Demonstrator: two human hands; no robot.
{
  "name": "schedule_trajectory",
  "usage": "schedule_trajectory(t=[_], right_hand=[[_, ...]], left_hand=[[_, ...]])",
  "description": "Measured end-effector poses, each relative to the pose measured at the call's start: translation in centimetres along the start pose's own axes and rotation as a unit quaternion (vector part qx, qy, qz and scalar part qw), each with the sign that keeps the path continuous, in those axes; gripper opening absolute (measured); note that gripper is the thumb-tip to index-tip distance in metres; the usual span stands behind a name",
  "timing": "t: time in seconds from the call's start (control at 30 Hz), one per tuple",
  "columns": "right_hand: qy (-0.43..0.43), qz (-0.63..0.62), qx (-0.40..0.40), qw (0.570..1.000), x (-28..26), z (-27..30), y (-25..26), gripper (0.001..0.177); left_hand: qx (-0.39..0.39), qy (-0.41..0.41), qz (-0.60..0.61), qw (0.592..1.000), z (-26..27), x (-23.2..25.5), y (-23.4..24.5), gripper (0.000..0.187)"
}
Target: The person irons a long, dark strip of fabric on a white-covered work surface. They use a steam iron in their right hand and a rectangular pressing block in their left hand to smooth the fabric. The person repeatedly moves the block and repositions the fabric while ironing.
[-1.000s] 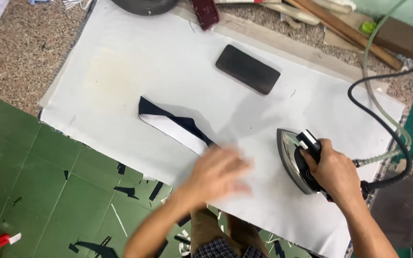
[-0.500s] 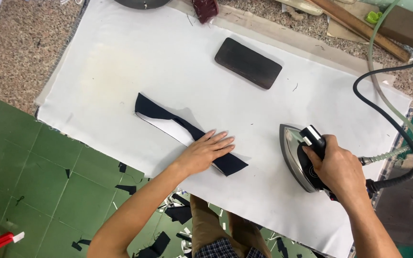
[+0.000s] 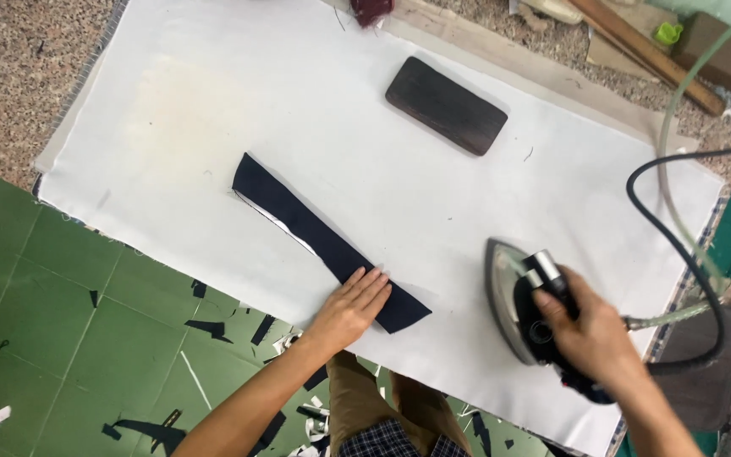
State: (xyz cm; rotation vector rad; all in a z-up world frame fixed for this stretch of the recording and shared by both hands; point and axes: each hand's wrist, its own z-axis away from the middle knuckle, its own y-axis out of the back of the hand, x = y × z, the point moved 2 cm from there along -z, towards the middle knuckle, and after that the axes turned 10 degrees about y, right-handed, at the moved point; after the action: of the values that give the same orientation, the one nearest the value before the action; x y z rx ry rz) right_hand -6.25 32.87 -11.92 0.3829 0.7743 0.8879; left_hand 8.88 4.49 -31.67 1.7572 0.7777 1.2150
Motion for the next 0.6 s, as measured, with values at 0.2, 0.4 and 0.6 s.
schedule_trajectory(t=[0.2, 0.4, 0.6], right_hand=[[0.141, 0.147, 0.010, 0.979, -4.7, 2.7, -2.4, 0.065], [0.236, 0.247, -0.049, 0.938, -8.0, 0.8, -7.2, 0.061], [0.290, 0.321, -0.092, 0.897, -7.9, -1.4, -10.2, 0.060]], left_hand=[[0.067, -0.028, -0.073, 0.995, 0.2, 0.3, -0.2, 0.035], [0.207, 0.000, -0.061, 0.976, 0.3, 0.5, -2.0, 0.022], [0.188, 0.007, -0.049, 0.981, 1.1, 0.8, -1.3, 0.021]])
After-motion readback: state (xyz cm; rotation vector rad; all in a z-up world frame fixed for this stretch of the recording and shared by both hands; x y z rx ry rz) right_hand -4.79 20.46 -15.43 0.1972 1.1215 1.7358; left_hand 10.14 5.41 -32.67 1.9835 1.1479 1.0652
